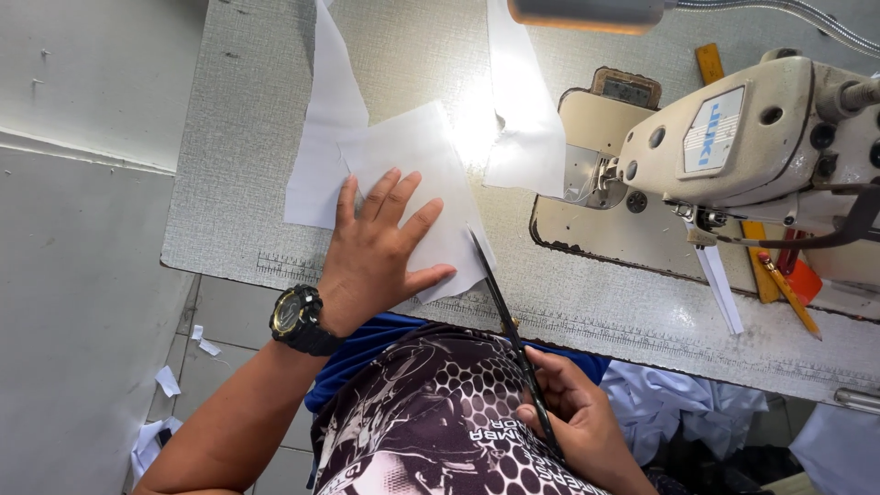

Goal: Cutting long strips of white fabric into smaller rectangular pieces using scissors on a sewing table.

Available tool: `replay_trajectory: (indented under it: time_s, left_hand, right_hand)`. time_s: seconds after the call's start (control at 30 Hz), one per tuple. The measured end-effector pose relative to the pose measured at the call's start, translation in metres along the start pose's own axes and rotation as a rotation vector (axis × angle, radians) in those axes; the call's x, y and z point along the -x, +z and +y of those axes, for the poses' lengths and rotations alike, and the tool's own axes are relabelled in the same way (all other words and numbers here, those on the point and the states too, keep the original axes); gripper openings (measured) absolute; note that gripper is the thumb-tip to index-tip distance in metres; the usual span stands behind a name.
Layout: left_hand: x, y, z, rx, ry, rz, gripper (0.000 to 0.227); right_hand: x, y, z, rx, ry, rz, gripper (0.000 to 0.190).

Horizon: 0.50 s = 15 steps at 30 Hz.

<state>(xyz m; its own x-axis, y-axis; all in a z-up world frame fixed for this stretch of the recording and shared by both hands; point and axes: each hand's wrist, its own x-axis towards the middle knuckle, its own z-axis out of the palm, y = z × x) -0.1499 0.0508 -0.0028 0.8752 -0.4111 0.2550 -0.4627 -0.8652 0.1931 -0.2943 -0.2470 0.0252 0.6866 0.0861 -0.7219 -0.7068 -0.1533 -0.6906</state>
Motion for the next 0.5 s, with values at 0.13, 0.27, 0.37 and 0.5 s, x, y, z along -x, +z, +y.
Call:
replay_trajectory:
  time_s: [0.13,0.27,0.37,0.5]
  left_hand:
    - [0.001,0.000,0.001,-0.013,0.000,0.002,0.075]
    - [0.005,0.000,0.006,0.023,-0.003,-0.023,0.077]
    - [0.009,0.001,0.010,0.035,-0.001,-0.025,0.078]
    - [0.011,0.000,0.012,0.037,-0.009,-0.013,0.077]
  right_hand:
    - [0.000,0.000,0.003,0.080,-0.001,0.000,0.074]
    - [-0.002,0.006,-0.003,0.019,-0.044,0.021,0.071]
    - [-0.004,0.013,-0.007,-0.025,-0.075,0.002,0.069]
    - [-0.003,0.015,-0.005,-0.014,-0.058,0.006,0.070]
